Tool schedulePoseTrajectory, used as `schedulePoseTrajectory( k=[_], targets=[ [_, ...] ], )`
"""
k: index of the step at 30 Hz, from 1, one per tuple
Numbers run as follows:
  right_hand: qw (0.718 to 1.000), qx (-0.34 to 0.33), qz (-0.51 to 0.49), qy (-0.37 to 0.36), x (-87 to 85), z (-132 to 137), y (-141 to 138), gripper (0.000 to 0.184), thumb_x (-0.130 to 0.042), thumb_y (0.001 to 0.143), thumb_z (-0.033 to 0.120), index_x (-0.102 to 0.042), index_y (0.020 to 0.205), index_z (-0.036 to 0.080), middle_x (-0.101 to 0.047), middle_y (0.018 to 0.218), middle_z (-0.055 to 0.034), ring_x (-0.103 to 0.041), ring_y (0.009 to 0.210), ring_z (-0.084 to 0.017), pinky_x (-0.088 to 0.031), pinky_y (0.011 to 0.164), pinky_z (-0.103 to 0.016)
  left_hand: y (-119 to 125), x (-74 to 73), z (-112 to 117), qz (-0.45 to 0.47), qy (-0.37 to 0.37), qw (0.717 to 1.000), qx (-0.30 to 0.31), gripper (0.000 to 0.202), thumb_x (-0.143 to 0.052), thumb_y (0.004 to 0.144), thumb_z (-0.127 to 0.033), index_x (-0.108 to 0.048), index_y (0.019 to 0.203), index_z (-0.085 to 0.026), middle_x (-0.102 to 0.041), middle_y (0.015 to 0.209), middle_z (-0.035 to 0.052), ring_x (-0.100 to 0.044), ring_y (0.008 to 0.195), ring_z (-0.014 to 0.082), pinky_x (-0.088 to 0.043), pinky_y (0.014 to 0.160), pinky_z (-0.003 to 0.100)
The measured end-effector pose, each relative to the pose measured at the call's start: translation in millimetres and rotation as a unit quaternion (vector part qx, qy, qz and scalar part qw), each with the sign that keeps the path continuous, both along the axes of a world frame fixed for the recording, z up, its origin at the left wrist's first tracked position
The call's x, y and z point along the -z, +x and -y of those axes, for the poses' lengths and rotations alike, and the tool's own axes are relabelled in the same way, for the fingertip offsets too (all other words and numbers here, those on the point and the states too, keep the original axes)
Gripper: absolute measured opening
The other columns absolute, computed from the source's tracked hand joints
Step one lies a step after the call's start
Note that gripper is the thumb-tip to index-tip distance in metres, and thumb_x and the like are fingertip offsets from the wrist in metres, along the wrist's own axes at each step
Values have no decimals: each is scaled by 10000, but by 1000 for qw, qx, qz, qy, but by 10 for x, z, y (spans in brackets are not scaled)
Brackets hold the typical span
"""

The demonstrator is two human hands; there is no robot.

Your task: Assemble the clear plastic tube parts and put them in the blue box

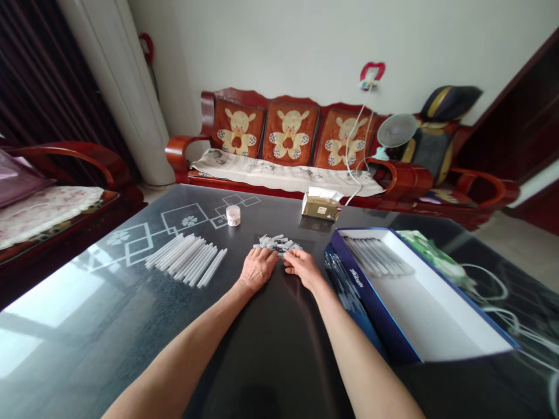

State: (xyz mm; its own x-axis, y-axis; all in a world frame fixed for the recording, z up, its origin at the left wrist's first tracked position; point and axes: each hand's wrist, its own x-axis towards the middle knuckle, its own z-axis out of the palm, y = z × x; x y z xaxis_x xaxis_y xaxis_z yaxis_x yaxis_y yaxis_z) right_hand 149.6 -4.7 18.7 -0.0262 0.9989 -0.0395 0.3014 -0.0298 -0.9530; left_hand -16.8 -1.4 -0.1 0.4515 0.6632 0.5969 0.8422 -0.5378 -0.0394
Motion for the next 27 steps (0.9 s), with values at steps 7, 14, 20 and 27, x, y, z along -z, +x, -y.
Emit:
schedulePoseTrajectory(
  k=[7,14,20,27],
  targets=[
    [974,-36,198,100,-332,218,65,94,-598,746,168,-689,748,190,-693,772,-29,-645,791,-173,-490,789,-285,-67,-25,111,7,9,999,51,323,-407,966,-290,-589,1221,-210,-629,1172,102,-564,1027,242,-400,909,373],
    [920,15,341,190,-816,534,525,245,-466,881,186,-702,946,176,-685,970,-89,-627,923,-185,-443,885,-288,-177,28,224,89,14,996,-13,406,-431,926,-249,-485,1314,-142,-507,1350,155,-490,1195,290,-405,956,406],
    [845,209,489,59,-1058,506,1721,332,-408,917,225,-681,1103,198,-687,1139,-60,-612,1068,-168,-419,913,-223,-188,124,123,139,19,989,-57,383,-402,929,-250,-494,1284,-137,-550,1281,153,-545,1109,276,-448,920,398],
    [813,237,527,-67,-639,324,2254,308,-449,839,183,-756,853,179,-737,936,-119,-685,897,-228,-471,755,-259,-200,176,79,174,7,982,-77,354,-389,927,-246,-545,1226,-136,-594,1205,155,-579,1041,270,-469,904,411]
  ],
)
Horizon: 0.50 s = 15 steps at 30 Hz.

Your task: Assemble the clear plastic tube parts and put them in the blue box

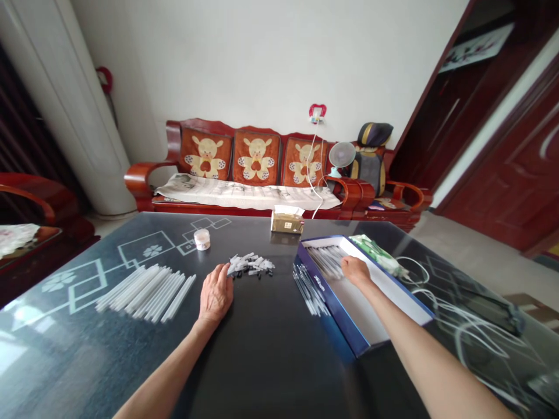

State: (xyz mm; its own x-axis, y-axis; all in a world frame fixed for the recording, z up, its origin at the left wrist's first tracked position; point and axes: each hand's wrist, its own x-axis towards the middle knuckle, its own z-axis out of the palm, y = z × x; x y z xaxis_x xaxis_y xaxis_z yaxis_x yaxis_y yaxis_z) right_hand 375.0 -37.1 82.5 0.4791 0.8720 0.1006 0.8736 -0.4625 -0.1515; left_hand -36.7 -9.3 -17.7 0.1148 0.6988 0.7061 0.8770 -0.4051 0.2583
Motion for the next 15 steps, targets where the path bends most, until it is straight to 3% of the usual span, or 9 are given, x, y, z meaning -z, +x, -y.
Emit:
schedulePoseTrajectory(
  k=[7,12,15],
  targets=[
    [999,13,18,-34,131,-214,-93,292,-479,829,220,-747,930,162,-711,995,-165,-683,902,-267,-487,725,-309,-39,24,-34,117,-61,987,-96,363,-366,916,-215,-567,1209,-139,-626,1105,128,-577,1023,255,-481,912,403],
    [999,-11,32,-16,16,-216,-152,392,-413,883,320,-736,969,115,-647,1066,-260,-666,923,-325,-450,679,-365,-52,-18,-22,165,-104,971,-138,345,-362,924,-213,-590,1174,-149,-627,1043,119,-574,998,247,-494,871,382],
    [996,-56,36,58,-88,-204,-315,359,-416,878,302,-723,981,147,-673,984,-214,-662,881,-290,-441,701,-355,-25,-57,22,140,-118,976,-114,327,-387,914,-189,-591,1169,-168,-620,1090,110,-559,1010,233,-485,884,366]
  ],
)
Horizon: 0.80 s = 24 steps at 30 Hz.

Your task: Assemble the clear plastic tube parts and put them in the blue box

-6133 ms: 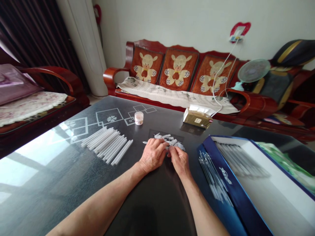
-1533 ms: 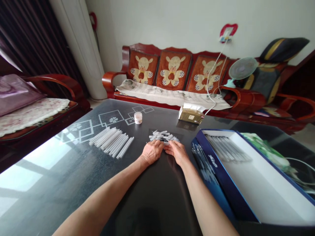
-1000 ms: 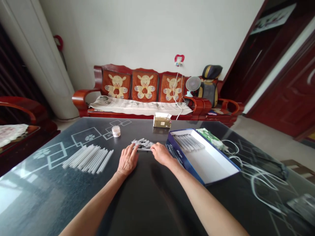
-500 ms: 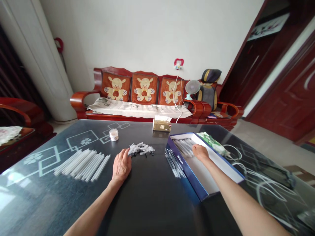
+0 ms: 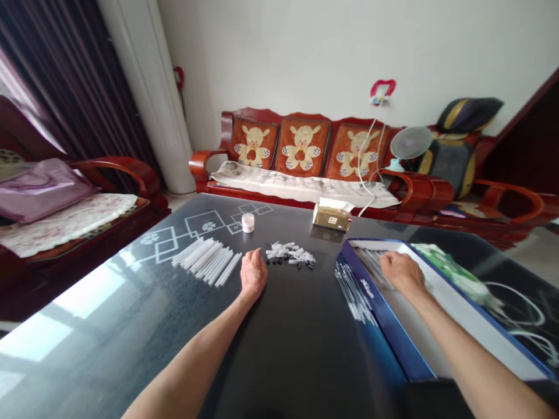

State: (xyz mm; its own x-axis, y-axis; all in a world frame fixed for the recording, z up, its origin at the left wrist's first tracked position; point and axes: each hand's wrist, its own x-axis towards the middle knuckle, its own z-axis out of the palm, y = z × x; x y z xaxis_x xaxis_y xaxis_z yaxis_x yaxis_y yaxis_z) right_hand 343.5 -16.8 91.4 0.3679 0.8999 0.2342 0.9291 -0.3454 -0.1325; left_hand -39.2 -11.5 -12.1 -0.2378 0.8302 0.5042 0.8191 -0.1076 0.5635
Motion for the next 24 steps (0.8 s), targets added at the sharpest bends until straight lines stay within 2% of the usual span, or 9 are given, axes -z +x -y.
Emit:
schedulePoseTrajectory(
  k=[2,4,5,7,9,12,15,18,24],
  targets=[
    [993,-75,-7,95,-18,47,-241,297,-457,847,278,-715,947,171,-690,936,-155,-652,862,-262,-448,734,-338,16,-35,36,-29,-12,999,19,322,-393,915,-181,-595,1166,-181,-613,1109,96,-551,1007,220,-479,884,344],
    [968,-168,-35,185,45,154,-586,256,-480,825,276,-705,908,187,-696,910,-109,-645,834,-232,-458,750,-318,0,-91,77,-64,-19,997,33,335,-393,911,-158,-584,1185,-175,-592,1163,96,-540,1026,208,-461,912,326],
    [953,-213,-55,206,110,229,-780,255,-473,835,284,-699,910,194,-695,911,-93,-643,823,-216,-461,753,-304,-28,-131,99,-88,-25,995,45,346,-389,911,-148,-573,1203,-169,-581,1185,100,-536,1034,204,-450,928,322],
    [934,-277,-95,205,301,401,-1159,254,-459,858,292,-689,913,199,-687,885,-73,-638,774,-186,-467,740,-278,-130,-233,151,-144,-47,986,64,358,-378,914,-141,-558,1223,-159,-575,1184,109,-536,1035,205,-435,947,330],
    [924,-316,-122,178,541,559,-1461,258,-434,878,277,-676,919,195,-679,881,-67,-638,775,-178,-470,738,-270,-287,-351,206,-200,-98,973,59,343,-369,922,-159,-573,1198,-167,-587,1128,112,-543,1014,217,-444,926,346],
    [925,-321,-138,148,868,697,-1691,253,-417,878,238,-661,919,189,-667,890,-68,-637,796,-184,-472,736,-276,-556,-497,271,-247,-199,948,19,295,-381,925,-201,-631,1077,-168,-593,1063,134,-559,1010,255,-489,826,362],
    [930,-306,-131,155,1034,726,-1723,245,-417,877,221,-656,929,197,-655,910,-73,-624,850,-196,-465,763,-285,-752,-563,284,-253,-242,937,8,256,-438,898,-217,-669,960,-126,-611,1012,164,-593,973,282,-510,761,361],
    [933,-301,-128,153,1048,720,-1703,234,-423,880,219,-652,927,210,-647,920,-68,-615,854,-193,-456,760,-281,-828,-575,249,-254,-270,929,10,249,-455,886,-206,-675,944,-105,-634,991,170,-621,949,276,-513,770,348],
    [935,-290,-138,148,996,730,-1714,231,-427,875,217,-654,919,216,-643,919,-60,-610,850,-185,-445,749,-271,-798,-572,143,-246,-302,921,-3,239,-459,867,-162,-674,937,-82,-655,966,201,-657,906,290,-517,749,356]
  ],
)
